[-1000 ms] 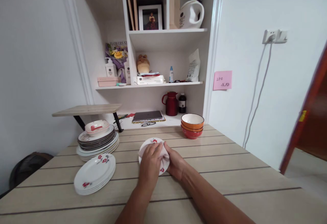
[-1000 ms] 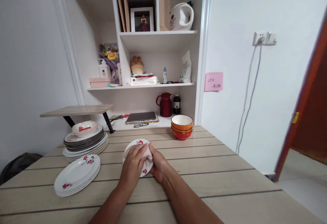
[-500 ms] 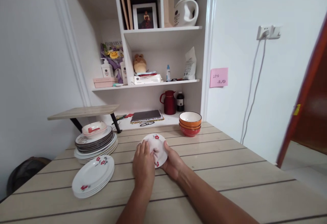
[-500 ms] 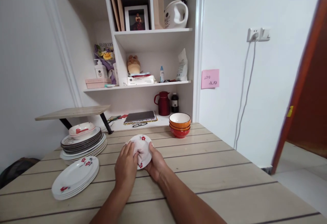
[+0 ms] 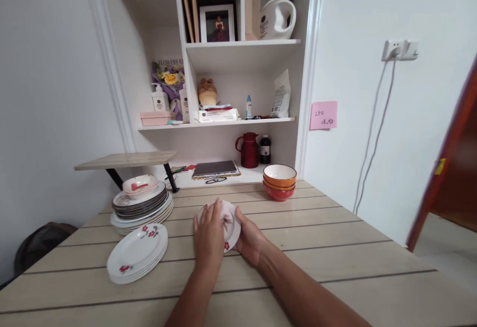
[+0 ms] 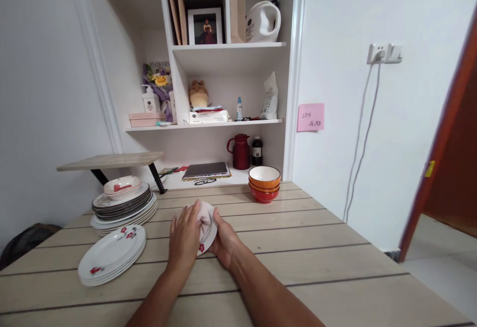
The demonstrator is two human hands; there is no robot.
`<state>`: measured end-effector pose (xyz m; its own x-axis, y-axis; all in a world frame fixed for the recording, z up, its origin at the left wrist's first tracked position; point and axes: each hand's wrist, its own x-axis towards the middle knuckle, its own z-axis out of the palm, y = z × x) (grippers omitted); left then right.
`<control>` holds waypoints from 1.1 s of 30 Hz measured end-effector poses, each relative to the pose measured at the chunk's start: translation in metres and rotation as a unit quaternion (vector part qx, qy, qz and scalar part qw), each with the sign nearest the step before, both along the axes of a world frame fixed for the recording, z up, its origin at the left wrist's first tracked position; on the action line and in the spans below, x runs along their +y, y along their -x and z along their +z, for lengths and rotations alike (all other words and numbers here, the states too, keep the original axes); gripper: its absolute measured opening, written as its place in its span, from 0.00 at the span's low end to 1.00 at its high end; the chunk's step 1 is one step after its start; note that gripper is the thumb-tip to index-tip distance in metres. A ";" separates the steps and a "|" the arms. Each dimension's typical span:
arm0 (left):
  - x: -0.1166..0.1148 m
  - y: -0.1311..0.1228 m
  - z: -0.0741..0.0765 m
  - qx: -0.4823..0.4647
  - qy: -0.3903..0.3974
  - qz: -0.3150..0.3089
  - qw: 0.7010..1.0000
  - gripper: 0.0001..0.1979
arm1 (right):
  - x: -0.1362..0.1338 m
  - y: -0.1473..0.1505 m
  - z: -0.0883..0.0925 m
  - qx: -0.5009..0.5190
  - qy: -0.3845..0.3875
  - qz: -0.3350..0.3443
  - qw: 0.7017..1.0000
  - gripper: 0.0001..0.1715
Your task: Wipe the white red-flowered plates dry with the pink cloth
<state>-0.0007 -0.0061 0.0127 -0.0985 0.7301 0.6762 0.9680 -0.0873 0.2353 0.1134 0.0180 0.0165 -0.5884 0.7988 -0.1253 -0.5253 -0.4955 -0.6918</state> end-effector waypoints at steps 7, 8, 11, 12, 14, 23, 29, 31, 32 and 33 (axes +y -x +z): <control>-0.001 0.008 -0.002 -0.016 0.084 0.012 0.996 0.23 | 0.007 -0.002 -0.002 0.056 0.043 -0.042 0.997 0.33; -0.001 0.007 -0.003 -0.015 0.091 0.002 0.996 0.23 | 0.009 -0.004 -0.003 0.065 0.045 -0.049 0.996 0.34; -0.002 0.004 -0.006 -0.005 0.090 -0.026 0.996 0.24 | 0.014 -0.008 -0.004 0.080 0.053 -0.062 0.994 0.35; -0.002 0.002 -0.006 -0.003 0.084 -0.033 0.996 0.23 | 0.015 -0.010 -0.004 0.082 0.056 -0.063 0.993 0.35; -0.003 0.000 -0.006 -0.005 0.065 -0.043 0.997 0.23 | 0.016 -0.011 -0.003 0.085 0.061 -0.067 0.992 0.35; -0.004 -0.013 -0.006 0.007 0.018 -0.159 0.987 0.26 | 0.004 -0.002 0.003 0.065 0.074 -0.074 0.992 0.31; -0.009 -0.014 0.001 0.056 0.040 -0.113 0.991 0.24 | 0.017 -0.013 0.004 0.093 0.072 -0.096 0.988 0.35; -0.010 -0.009 0.002 0.046 0.043 -0.075 0.995 0.22 | 0.024 -0.022 0.005 0.089 0.057 -0.123 0.987 0.36; -0.010 -0.005 0.002 0.035 0.043 -0.053 0.997 0.22 | 0.026 -0.026 0.005 0.080 0.052 -0.137 0.986 0.36; -0.009 0.000 0.002 0.021 0.044 -0.031 0.998 0.22 | 0.028 -0.030 0.006 0.067 0.052 -0.151 0.985 0.36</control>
